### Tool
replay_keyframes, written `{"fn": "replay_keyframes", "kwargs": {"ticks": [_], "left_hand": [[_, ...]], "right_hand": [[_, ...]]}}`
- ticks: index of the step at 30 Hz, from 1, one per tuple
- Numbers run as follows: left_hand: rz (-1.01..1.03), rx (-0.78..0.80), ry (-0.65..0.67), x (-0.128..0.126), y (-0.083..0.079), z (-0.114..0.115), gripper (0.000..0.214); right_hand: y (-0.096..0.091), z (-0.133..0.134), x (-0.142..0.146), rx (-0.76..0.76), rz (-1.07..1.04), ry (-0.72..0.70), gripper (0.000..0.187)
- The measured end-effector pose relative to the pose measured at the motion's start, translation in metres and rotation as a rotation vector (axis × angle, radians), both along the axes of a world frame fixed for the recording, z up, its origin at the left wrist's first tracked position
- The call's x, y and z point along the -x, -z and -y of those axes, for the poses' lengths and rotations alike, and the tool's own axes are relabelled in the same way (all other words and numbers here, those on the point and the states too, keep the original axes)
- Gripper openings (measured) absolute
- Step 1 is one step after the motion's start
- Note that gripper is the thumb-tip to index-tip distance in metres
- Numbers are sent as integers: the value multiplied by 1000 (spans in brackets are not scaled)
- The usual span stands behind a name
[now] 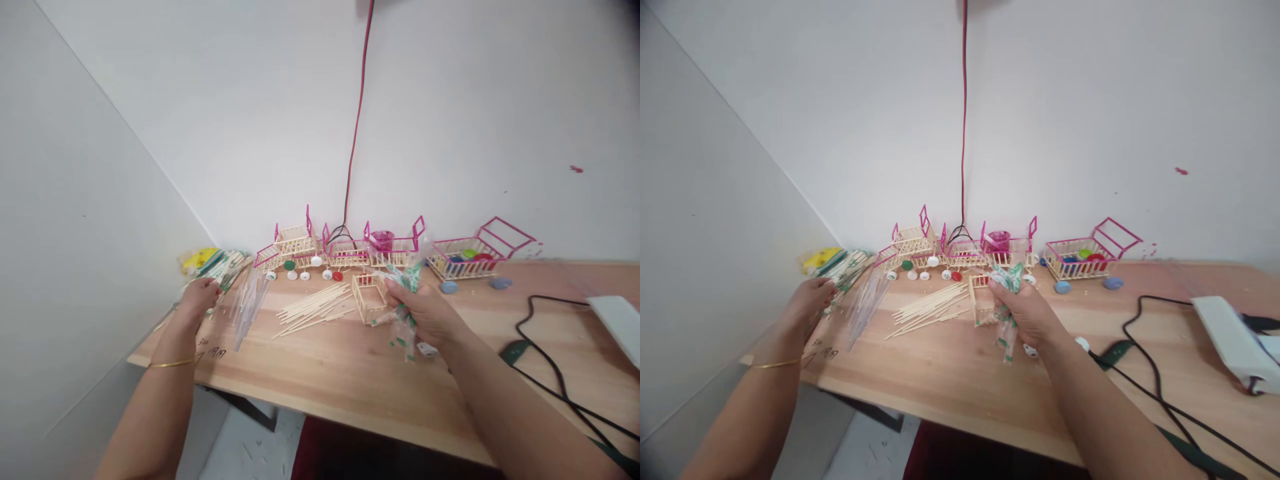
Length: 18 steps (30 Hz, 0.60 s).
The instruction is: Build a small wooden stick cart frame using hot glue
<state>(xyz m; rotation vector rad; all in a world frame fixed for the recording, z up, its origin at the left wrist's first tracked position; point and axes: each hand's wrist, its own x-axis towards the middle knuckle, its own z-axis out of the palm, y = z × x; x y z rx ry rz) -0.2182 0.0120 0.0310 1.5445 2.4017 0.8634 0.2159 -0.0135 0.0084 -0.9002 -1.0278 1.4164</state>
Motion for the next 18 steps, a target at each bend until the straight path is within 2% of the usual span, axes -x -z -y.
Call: {"fn": "replay_keyframes", "kwargs": {"ticks": [4,5,6,7,8,11,14,18], "left_hand": [[242,-294,48,-30,-15,20,29],[488,-460,116,-43,-18,24,26],[699,-543,202,-59,-20,27,26],[858,-515,303,-76,-21,30,27],[980,-424,406,-95,-20,33,29],[1199,-90,647,-154,-11,37,32],[1302,85,743,-201,1,35,36],[1253,225,867,-227,11,29,38]], "right_hand": [[2,-1,6,14,-106,4,33],[3,-2,7,10,-156,2,32],[4,-3,8,6,-194,0,31],[4,-3,9,5,-219,0,31],[4,-4,9,8,-235,2,31],[0,-3,10,1,-301,-17,28],[-5,-1,10,-25,-414,-32,28],[-12,-3,4,-57,-488,78,34]]}}
